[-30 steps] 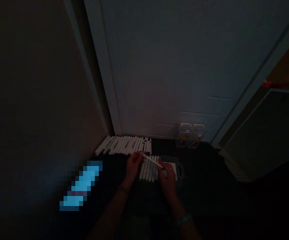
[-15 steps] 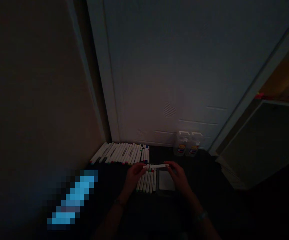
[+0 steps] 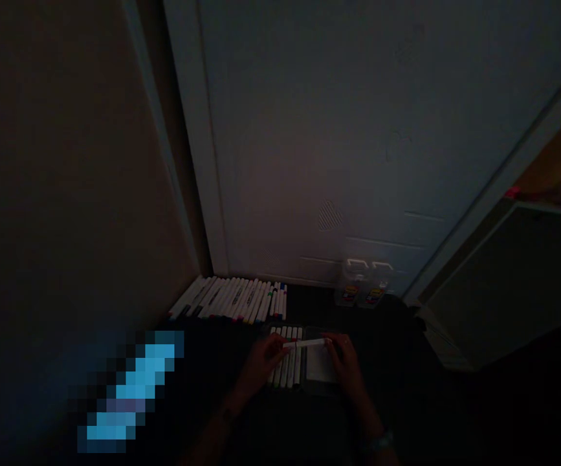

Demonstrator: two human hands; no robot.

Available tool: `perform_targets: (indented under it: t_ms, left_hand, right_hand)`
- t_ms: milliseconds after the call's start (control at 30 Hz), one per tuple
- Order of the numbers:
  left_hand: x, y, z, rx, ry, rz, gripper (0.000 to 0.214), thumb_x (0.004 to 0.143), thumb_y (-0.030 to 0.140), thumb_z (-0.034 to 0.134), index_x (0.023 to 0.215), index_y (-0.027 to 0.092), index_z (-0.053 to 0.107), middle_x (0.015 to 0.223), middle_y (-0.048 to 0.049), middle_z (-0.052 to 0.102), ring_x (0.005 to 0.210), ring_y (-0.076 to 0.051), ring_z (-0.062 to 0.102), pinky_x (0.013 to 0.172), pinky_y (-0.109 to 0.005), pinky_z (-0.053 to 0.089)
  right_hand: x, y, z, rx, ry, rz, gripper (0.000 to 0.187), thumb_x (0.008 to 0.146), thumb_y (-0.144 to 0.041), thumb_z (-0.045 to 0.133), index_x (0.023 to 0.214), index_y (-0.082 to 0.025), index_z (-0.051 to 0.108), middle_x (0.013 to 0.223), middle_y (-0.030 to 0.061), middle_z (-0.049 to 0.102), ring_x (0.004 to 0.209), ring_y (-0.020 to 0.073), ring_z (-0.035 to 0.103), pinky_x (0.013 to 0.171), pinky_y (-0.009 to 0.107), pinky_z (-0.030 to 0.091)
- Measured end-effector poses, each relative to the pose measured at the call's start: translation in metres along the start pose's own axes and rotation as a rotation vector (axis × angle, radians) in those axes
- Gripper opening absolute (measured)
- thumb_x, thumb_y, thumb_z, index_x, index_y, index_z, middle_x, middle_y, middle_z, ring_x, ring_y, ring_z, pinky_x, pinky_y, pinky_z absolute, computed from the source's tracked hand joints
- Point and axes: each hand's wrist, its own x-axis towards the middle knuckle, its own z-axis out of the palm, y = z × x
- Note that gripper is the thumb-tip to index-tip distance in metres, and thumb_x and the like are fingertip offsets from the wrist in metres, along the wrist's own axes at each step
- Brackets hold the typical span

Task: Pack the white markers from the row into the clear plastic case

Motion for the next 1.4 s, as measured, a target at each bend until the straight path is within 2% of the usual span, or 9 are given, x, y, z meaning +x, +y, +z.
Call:
perform_targets:
  t_ms: [167, 300, 400, 533, 700, 900, 1067, 1267, 1400]
  left_hand:
    - [0.001, 0.002, 0.0, 0.022, 0.028, -0.04, 0.028, 0.077, 0.043, 0.057, 0.086, 0.018, 0.066, 0.068, -0.0009, 0.059, 0.063, -0.014, 0.052, 0.058, -0.022, 0.039]
    - [0.003, 0.0, -0.001, 0.008, 0.035, -0.008, 0.027, 0.078, 0.04, 0.056, 0.09, 0.019, 0.068, 0.081, -0.0042, 0.064, 0.071, -0.016, 0.055, 0.066, -0.025, 0.043]
    - [0.003, 0.0, -0.002, -0.053, 0.068, -0.034, 0.029, 0.078, 0.041, 0.056, 0.091, 0.017, 0.067, 0.086, -0.0055, 0.065, 0.077, -0.017, 0.057, 0.072, -0.028, 0.044]
    - [0.003, 0.0, -0.001, -0.094, 0.052, -0.065, 0.031, 0.078, 0.041, 0.056, 0.092, 0.015, 0.066, 0.084, -0.0057, 0.065, 0.076, -0.018, 0.058, 0.073, -0.029, 0.046]
    - [0.0, 0.004, 0.004, -0.013, 0.067, -0.025, 0.028, 0.081, 0.038, 0.053, 0.091, 0.015, 0.066, 0.084, -0.0053, 0.065, 0.076, -0.017, 0.058, 0.07, -0.027, 0.046]
    - [-0.012, 0.014, 0.002, 0.099, 0.036, 0.064, 0.029, 0.083, 0.036, 0.052, 0.098, 0.017, 0.068, 0.091, -0.0067, 0.067, 0.081, -0.018, 0.059, 0.075, -0.028, 0.046]
    - [-0.025, 0.011, -0.003, 0.156, 0.039, 0.107, 0.026, 0.083, 0.035, 0.052, 0.096, 0.02, 0.07, 0.094, -0.0057, 0.068, 0.084, -0.019, 0.06, 0.076, -0.028, 0.045]
    - [-0.041, 0.01, -0.002, 0.084, 0.063, 0.066, 0.03, 0.081, 0.039, 0.054, 0.094, 0.018, 0.069, 0.087, -0.0053, 0.068, 0.076, -0.017, 0.059, 0.068, -0.026, 0.046]
    - [-0.052, 0.017, 0.001, 0.043, 0.124, 0.147, 0.03, 0.083, 0.039, 0.052, 0.092, 0.016, 0.068, 0.088, -0.0064, 0.066, 0.08, -0.017, 0.06, 0.072, -0.028, 0.046]
  right_hand:
    - [0.001, -0.002, 0.0, 0.03, -0.012, 0.003, 0.023, 0.091, -0.03, 0.042, 0.102, -0.024, 0.061, 0.098, 0.0054, 0.063, 0.094, 0.0194, 0.056, 0.083, 0.035, 0.045]
    - [0.0, 0.001, 0.0, 0.047, -0.032, 0.015, 0.022, 0.09, -0.029, 0.043, 0.102, -0.024, 0.061, 0.098, 0.0054, 0.063, 0.093, 0.0195, 0.057, 0.082, 0.035, 0.045]
    - [0.0, 0.002, -0.001, 0.065, -0.066, -0.006, 0.021, 0.09, -0.03, 0.045, 0.101, -0.024, 0.062, 0.097, 0.0055, 0.064, 0.094, 0.02, 0.057, 0.083, 0.036, 0.045]
    - [0.0, -0.001, -0.002, 0.099, -0.083, 0.01, 0.022, 0.089, -0.032, 0.045, 0.098, -0.023, 0.063, 0.098, 0.0059, 0.064, 0.093, 0.0203, 0.058, 0.083, 0.037, 0.045]
    - [0.0, -0.004, -0.004, 0.127, -0.084, 0.071, 0.024, 0.09, -0.034, 0.044, 0.1, -0.022, 0.063, 0.097, 0.0063, 0.064, 0.092, 0.0203, 0.058, 0.08, 0.035, 0.045]
    - [-0.002, -0.01, -0.004, 0.14, -0.082, 0.06, 0.027, 0.089, -0.037, 0.044, 0.099, -0.022, 0.064, 0.097, 0.0067, 0.064, 0.091, 0.0209, 0.058, 0.079, 0.035, 0.045]
    - [-0.012, -0.02, -0.003, 0.172, -0.083, 0.021, 0.026, 0.089, -0.036, 0.044, 0.099, -0.022, 0.063, 0.098, 0.0062, 0.064, 0.091, 0.0198, 0.058, 0.078, 0.034, 0.046]
    - [-0.034, -0.033, -0.005, 0.078, 0.023, -0.102, 0.023, 0.09, -0.032, 0.045, 0.101, -0.023, 0.063, 0.097, 0.005, 0.064, 0.092, 0.0191, 0.056, 0.083, 0.035, 0.043]
    - [-0.044, -0.039, -0.009, -0.004, 0.054, -0.132, 0.023, 0.089, -0.034, 0.046, 0.1, -0.023, 0.063, 0.094, 0.0039, 0.065, 0.087, 0.019, 0.056, 0.08, 0.035, 0.042]
